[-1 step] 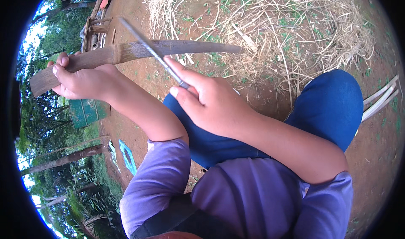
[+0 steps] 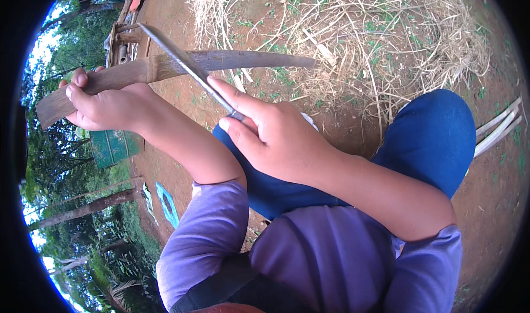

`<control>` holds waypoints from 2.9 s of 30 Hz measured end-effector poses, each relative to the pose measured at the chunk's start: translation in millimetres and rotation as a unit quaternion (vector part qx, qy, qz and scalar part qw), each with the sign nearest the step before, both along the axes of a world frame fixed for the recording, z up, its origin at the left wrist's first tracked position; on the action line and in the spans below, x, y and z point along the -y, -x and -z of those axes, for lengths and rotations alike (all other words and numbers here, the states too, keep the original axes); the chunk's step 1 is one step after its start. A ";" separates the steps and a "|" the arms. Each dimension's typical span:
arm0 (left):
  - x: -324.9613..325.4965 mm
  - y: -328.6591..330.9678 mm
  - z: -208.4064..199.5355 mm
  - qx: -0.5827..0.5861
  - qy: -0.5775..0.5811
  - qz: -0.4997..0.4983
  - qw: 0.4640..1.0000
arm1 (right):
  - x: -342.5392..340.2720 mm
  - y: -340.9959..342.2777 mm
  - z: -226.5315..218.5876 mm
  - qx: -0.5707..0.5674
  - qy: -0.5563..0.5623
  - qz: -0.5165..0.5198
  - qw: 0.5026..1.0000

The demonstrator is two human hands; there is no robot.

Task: The person scrapes a strip of bamboo with a sickle, removing the outer layer while sitting outdoors.

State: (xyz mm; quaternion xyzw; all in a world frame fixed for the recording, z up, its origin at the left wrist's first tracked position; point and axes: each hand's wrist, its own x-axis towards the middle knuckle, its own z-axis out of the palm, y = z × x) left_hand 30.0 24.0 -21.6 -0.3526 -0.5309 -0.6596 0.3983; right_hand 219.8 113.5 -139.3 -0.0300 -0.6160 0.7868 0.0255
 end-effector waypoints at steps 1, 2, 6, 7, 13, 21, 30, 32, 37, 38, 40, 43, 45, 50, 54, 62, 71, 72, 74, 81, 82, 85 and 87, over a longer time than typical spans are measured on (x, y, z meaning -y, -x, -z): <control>-3.5 -3.7 0.0 0.006 0.004 0.005 1.000 | -0.6 -3.2 -1.1 -0.022 -0.018 0.006 1.000; -7.1 -7.4 1.4 0.014 0.002 -0.007 1.000 | -2.0 -1.3 3.5 0.001 -0.045 0.002 0.999; 0.0 4.9 -2.2 -0.004 -0.010 -0.002 1.000 | -3.0 8.2 22.5 0.130 0.061 -0.016 0.989; 4.5 6.3 -4.4 -0.005 -0.006 -0.004 1.000 | -4.3 5.5 14.2 0.087 0.030 -0.016 0.996; 1.1 8.1 -0.8 -0.002 -0.025 -0.007 1.000 | -0.7 6.3 41.5 0.122 0.052 -0.016 0.991; 9.5 17.8 0.8 0.002 -0.019 -0.022 1.000 | -0.9 3.4 34.3 0.065 0.028 -0.034 0.997; 14.9 22.5 0.3 -0.003 -0.025 -0.010 1.000 | 3.8 7.8 58.7 0.099 0.012 -0.021 0.995; 15.3 21.4 -0.3 -0.003 -0.023 -0.014 1.000 | -0.9 9.5 70.9 0.187 0.036 -0.032 0.981; 25.6 29.8 0.0 -0.012 -0.030 -0.007 0.999 | -1.3 12.5 83.2 0.209 0.044 -0.021 0.977; 27.2 31.1 2.1 -0.006 -0.034 -0.013 0.999 | -0.8 10.0 75.7 0.194 0.053 -0.036 0.979; 22.9 34.0 0.9 0.002 -0.041 -0.018 0.999 | 0.0 7.8 85.0 0.189 0.041 -0.037 0.980; 33.0 42.2 -0.9 -0.001 -0.037 -0.020 0.999 | -1.2 12.9 132.5 0.257 0.025 -0.016 0.966; 38.2 43.0 -0.5 0.002 -0.032 -0.020 0.999 | -6.5 17.7 156.1 0.316 0.043 0.000 0.948; 45.3 48.9 7.2 0.031 -0.040 -0.029 0.998 | -1.8 17.8 114.5 0.205 0.055 -0.049 0.976; 53.9 58.7 3.2 0.018 -0.044 -0.028 0.998 | -9.5 22.7 147.3 0.270 0.035 -0.030 0.962; 59.0 63.7 7.2 0.018 -0.067 -0.036 0.997 | 1.6 24.2 122.2 0.246 -0.023 -0.045 0.968; 73.3 81.9 4.4 0.020 -0.040 -0.039 0.998 | -17.1 20.2 149.0 0.273 0.016 -0.054 0.961; 69.5 80.6 2.7 0.024 -0.035 -0.043 0.998 | -14.0 20.8 142.4 0.255 0.045 -0.059 0.964; 60.9 72.2 6.0 0.025 -0.051 -0.034 0.998 | -11.7 18.6 159.1 0.275 0.002 -0.041 0.960; 80.6 83.0 2.8 0.036 -0.029 -0.002 0.999 | -27.0 9.0 216.1 0.406 0.008 -0.016 0.914; 81.7 83.9 5.9 0.041 -0.024 0.009 0.999 | -26.1 13.4 199.1 0.382 0.008 -0.020 0.924; 86.0 93.9 6.7 0.042 -0.049 0.010 0.998 | -9.8 29.0 155.2 0.282 0.050 -0.051 0.957; 88.3 94.7 7.7 0.049 -0.051 0.005 0.997 | -5.1 31.2 152.3 0.254 0.043 -0.059 0.964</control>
